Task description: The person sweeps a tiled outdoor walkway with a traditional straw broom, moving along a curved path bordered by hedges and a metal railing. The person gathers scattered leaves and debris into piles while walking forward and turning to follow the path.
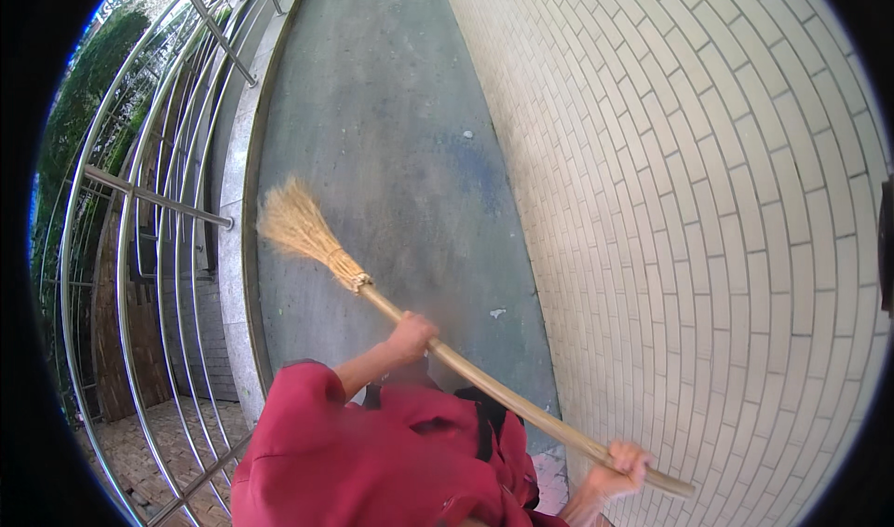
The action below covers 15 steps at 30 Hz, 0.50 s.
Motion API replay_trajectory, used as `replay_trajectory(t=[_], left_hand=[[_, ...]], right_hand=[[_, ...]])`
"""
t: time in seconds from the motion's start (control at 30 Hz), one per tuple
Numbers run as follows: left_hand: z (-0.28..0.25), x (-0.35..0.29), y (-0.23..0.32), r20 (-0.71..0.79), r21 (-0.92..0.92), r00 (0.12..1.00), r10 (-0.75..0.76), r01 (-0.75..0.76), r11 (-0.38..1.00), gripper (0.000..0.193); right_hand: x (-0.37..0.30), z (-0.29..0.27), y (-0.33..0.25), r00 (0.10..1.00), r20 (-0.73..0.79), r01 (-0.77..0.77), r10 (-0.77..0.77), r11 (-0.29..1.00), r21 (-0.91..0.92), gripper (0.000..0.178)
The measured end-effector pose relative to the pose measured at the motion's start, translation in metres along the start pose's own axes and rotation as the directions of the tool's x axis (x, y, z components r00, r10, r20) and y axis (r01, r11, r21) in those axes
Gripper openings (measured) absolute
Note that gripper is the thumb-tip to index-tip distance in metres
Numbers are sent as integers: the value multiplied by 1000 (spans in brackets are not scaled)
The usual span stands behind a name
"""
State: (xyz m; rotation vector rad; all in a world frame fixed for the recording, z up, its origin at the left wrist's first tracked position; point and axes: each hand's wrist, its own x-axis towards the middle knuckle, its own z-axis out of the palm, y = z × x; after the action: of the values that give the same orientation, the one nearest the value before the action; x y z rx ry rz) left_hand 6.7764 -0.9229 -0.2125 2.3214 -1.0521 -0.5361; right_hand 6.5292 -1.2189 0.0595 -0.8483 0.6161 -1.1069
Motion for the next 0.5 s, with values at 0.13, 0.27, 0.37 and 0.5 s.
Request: replay_trajectory(t=[0.13,0.27,0.37,0.5], left_hand=[[-20,79,66,-153,-13,968,199,-204,979,15],[-22,212,107,-147,-124,899,413,-431,894,13],[-19,307,80,-127,-161,864,487,-502,850,17],[-9,333,-19,-102,-178,917,385,-398,900,22]], right_hand=[[9,26,-60,968,-135,202,-213,976,-85,22],[18,63,-78,844,-163,468,-511,849,-244,37],[43,98,-41,836,28,533,-548,798,-282,39],[94,155,58,861,6,490,-509,824,-286,37]])
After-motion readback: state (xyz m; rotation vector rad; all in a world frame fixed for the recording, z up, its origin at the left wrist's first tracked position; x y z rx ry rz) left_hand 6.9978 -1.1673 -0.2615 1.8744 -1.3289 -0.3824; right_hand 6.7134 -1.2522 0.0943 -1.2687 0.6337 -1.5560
